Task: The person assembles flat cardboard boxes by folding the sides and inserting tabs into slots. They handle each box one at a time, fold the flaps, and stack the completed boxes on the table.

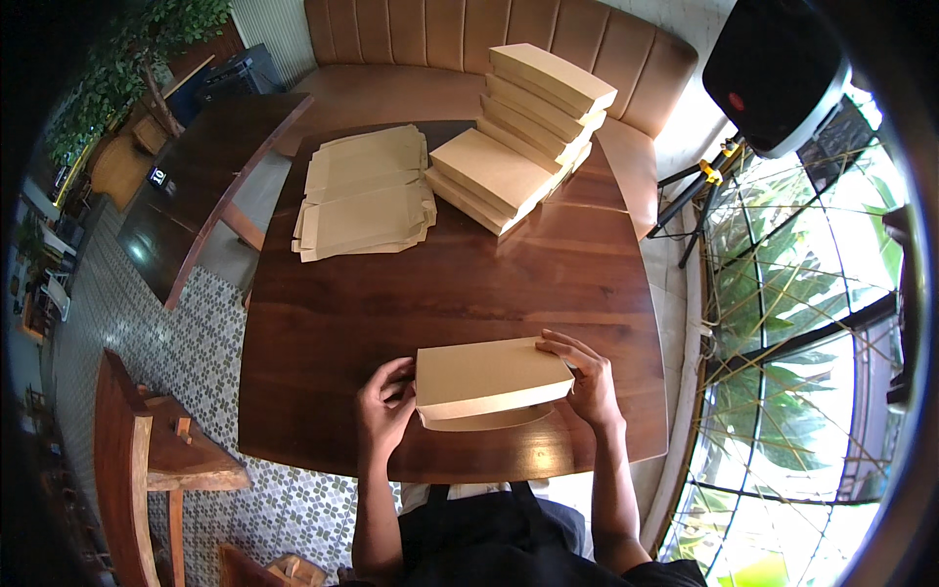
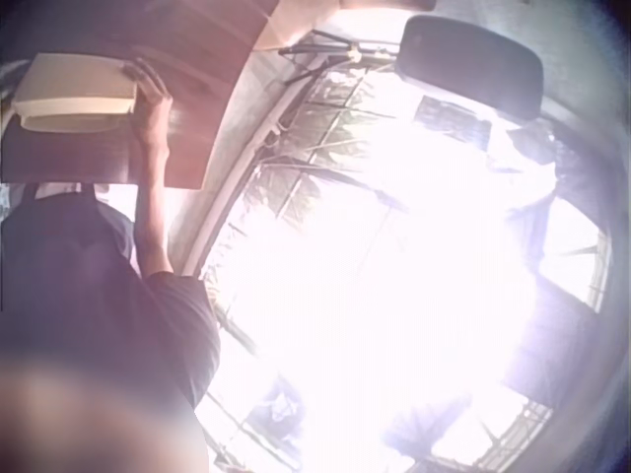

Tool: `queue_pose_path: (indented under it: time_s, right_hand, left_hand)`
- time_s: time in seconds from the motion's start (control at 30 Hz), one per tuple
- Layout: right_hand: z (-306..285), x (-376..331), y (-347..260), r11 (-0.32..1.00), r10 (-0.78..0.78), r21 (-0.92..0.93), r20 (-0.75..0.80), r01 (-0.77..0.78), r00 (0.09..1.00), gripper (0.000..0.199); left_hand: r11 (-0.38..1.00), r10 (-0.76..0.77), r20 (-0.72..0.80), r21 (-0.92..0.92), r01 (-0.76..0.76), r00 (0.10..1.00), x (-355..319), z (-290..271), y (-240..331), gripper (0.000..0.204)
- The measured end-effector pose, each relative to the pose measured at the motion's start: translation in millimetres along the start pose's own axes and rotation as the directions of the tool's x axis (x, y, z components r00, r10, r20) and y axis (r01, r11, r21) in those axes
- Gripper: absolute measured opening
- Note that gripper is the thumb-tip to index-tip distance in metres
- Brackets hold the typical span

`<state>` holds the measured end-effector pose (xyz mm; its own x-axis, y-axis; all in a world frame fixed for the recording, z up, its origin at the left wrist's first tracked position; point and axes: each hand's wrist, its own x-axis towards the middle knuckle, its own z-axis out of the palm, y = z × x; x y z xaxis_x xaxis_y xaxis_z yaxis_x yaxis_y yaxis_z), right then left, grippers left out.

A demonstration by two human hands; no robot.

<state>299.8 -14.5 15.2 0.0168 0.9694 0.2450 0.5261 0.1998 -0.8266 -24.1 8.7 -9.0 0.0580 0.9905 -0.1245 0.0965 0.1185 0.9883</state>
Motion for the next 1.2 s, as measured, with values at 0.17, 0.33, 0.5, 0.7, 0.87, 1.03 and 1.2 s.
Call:
queue_pose_path:
  time_s: [0.17,0.33,0.5,0.7,0.87,1.03,1.2]
  right_hand:
    - [-2.0,-5.0,2.1,1.0,-0.003,0.017,0.035,0.002,0.999,0.043]
    - [9.1,-15.6,5.9,0.959,0.112,0.258,0.036,-0.117,0.993,0.04]
    - [4.7,-28.5,12.7,0.853,0.405,0.396,-0.095,-0.339,0.909,0.037]
    - [-5.3,-56.4,-5.8,0.671,0.608,0.439,0.135,-0.597,0.783,0.054]
    - [-4.2,-48.8,-22.7,0.709,0.567,0.448,0.098,-0.545,0.818,0.05]
    - [5.9,-35.8,-22.5,0.784,0.551,0.324,0.029,-0.529,0.834,0.044]
    - [11.1,-37.3,-13.0,0.761,0.549,0.407,0.011,-0.505,0.836,0.039]
  left_hand:
    - [0.983,-0.137,0.032,-0.119,0.14,0.99,0.5,-1.9,12.1,0.041]
    - [0.951,-0.262,0.002,-0.173,0.258,0.965,-5.9,9.4,26.7,0.057]
    - [0.985,-0.114,-0.022,-0.135,0.11,0.993,-4.9,14.8,19.9,0.068]
    - [0.984,-0.174,-0.009,-0.036,0.174,0.985,-12.8,11.9,15.7,0.065]
    - [0.993,-0.122,-0.018,-0.007,0.121,0.992,-16.8,11.6,19.8,0.069]
    - [0.995,-0.097,-0.031,0.008,0.097,0.995,-13.4,17.6,21.1,0.071]
    - [0.989,-0.095,-0.039,-0.119,0.09,0.995,-14.6,25.4,19.5,0.068]
